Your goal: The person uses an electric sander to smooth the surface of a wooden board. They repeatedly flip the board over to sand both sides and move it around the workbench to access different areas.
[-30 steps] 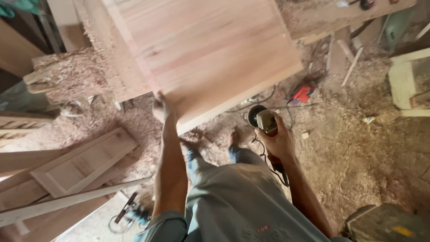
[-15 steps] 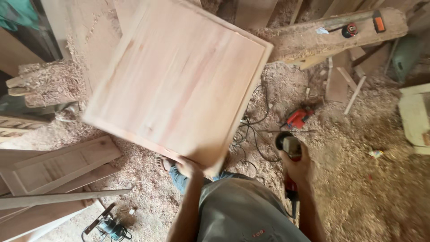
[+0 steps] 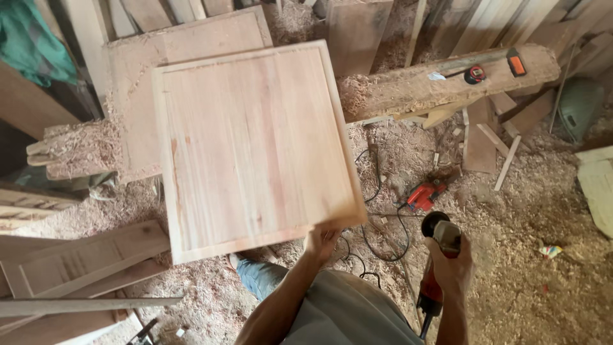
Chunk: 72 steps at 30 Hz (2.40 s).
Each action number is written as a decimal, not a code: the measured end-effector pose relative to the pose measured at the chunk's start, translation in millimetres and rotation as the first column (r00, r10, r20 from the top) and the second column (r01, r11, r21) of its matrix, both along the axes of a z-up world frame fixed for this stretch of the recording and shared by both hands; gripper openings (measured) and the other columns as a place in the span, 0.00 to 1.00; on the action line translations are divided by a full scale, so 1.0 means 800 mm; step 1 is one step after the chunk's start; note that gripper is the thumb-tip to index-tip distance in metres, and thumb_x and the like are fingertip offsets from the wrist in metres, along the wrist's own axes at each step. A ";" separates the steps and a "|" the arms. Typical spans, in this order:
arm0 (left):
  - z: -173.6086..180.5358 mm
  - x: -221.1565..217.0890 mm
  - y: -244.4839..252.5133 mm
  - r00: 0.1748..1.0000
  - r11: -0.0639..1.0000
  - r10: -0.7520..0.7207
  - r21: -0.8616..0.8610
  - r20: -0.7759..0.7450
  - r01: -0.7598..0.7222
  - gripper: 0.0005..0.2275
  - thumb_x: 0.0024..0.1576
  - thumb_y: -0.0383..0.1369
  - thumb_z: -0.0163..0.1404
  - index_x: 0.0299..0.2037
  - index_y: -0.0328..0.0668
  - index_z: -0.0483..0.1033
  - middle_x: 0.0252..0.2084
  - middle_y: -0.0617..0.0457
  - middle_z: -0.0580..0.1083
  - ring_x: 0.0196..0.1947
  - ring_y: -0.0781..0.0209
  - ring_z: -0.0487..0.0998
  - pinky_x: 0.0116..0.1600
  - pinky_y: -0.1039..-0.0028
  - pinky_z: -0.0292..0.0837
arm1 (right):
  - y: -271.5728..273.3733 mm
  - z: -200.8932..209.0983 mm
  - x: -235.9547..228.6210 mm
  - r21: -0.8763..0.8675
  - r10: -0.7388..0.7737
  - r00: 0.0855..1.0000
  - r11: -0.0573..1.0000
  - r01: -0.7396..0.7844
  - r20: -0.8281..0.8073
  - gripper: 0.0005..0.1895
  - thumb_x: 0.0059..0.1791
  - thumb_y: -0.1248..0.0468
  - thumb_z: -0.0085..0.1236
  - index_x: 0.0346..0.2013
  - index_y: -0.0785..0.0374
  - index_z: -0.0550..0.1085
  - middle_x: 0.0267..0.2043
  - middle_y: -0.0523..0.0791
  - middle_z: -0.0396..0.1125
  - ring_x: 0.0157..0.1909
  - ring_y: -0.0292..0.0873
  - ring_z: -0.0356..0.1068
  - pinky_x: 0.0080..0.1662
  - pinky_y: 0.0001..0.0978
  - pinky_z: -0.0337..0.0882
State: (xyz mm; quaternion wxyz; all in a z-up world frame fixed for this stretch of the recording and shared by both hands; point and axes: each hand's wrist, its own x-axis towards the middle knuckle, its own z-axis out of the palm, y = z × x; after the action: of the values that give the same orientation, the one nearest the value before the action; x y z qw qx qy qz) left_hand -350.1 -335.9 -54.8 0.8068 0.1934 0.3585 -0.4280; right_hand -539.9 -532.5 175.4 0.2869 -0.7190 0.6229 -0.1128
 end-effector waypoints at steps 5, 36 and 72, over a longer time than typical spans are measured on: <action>0.019 0.071 -0.063 0.995 0.996 -0.065 0.070 0.076 0.060 0.06 0.55 0.23 0.49 0.41 0.32 0.74 0.42 0.42 0.74 0.43 0.53 0.75 0.55 0.62 0.75 | 0.002 0.011 -0.004 0.034 -0.060 0.998 0.998 0.060 -0.004 0.50 0.38 0.46 0.69 0.72 0.56 0.64 0.57 0.51 0.70 0.59 0.55 0.71 0.60 0.55 0.69; 0.067 0.320 0.425 0.723 0.336 -0.641 0.941 0.255 -0.034 0.38 0.55 0.39 0.55 0.76 0.59 0.47 0.50 0.47 0.81 0.33 0.66 0.80 0.38 0.76 0.82 | 0.316 -0.126 0.321 -0.134 0.981 0.191 0.193 -0.972 0.027 0.33 0.51 0.50 0.63 0.65 0.62 0.64 0.38 0.54 0.75 0.26 0.44 0.75 0.29 0.35 0.79; 0.009 0.360 0.403 0.103 -0.033 -0.994 0.999 -0.030 -0.033 0.13 0.64 0.43 0.49 0.57 0.58 0.73 0.80 0.50 0.45 0.55 0.56 0.67 0.48 0.69 0.72 | 0.149 -0.079 0.398 -0.002 0.958 0.233 0.236 -0.972 -0.168 0.42 0.40 0.50 0.69 0.66 0.57 0.64 0.30 0.57 0.72 0.30 0.61 0.74 0.31 0.57 0.73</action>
State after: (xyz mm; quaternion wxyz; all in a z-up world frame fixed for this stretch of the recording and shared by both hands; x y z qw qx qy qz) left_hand -62.5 -13.3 -47.7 0.2731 0.9076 -0.0601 -0.3131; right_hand -221.2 -413.1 112.4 0.2152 -0.9694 0.0583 0.1028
